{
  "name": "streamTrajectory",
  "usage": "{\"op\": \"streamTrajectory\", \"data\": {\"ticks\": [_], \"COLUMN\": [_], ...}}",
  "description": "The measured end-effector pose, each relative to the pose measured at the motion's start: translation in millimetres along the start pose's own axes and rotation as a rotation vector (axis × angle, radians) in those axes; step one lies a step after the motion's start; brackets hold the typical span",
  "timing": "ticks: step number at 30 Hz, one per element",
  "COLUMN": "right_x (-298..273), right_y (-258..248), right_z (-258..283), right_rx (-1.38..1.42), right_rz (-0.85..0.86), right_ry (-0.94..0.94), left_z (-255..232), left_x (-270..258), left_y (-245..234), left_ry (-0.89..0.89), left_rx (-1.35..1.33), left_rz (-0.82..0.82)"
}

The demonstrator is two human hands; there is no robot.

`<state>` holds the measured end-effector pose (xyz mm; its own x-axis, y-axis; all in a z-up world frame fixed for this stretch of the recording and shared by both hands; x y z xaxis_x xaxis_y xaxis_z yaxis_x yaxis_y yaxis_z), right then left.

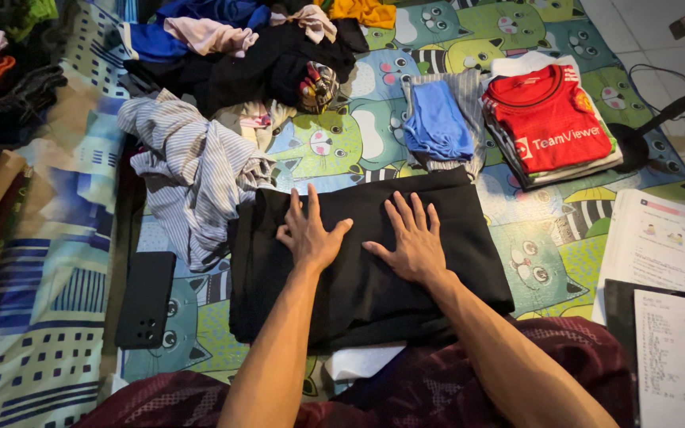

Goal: The person folds multiple items of clothing, including a red jersey, a pair of black trousers, and various shirts, placing some into a suitcase.

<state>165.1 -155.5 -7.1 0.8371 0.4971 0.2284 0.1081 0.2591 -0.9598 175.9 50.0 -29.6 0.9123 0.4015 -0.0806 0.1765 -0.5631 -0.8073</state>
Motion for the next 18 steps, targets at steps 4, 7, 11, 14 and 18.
{"op": "streamTrajectory", "data": {"ticks": [4,7,11,14,18], "right_x": [-0.7,-0.7,-1.3,-1.3,-2.6], "right_y": [1.5,3.8,4.6,4.7,4.9], "right_z": [-1.4,-1.3,-3.0,-2.6,-2.4], "right_rx": [-0.003,-0.010,0.001,-0.028,-0.008], "right_rz": [-0.008,-0.015,-0.058,-0.055,-0.040], "right_ry": [-0.004,-0.002,-0.016,-0.027,-0.004], "left_z": [-12.4,-23.2,-29.5,-25.9,-45.2], "left_x": [-14.8,-36.3,-54.3,-55.9,-47.5], "left_y": [-8.3,-20.2,11.0,27.4,-15.8], "left_ry": [0.145,0.406,0.718,0.797,0.630], "left_rx": [0.076,0.075,0.286,0.281,0.200], "left_rz": [-0.051,-0.189,-0.093,0.100,-0.179]}}
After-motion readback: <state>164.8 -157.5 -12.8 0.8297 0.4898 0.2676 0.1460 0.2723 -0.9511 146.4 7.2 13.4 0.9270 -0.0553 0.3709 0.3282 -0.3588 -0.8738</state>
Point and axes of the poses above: each hand's wrist, its own x-axis towards the middle knuckle, its own y-axis out of the palm, z = x × y, the point moved 7 cm from there along x, towards the middle knuckle, and after that the axes turned 11 degrees about -y, right-handed, at the moved point
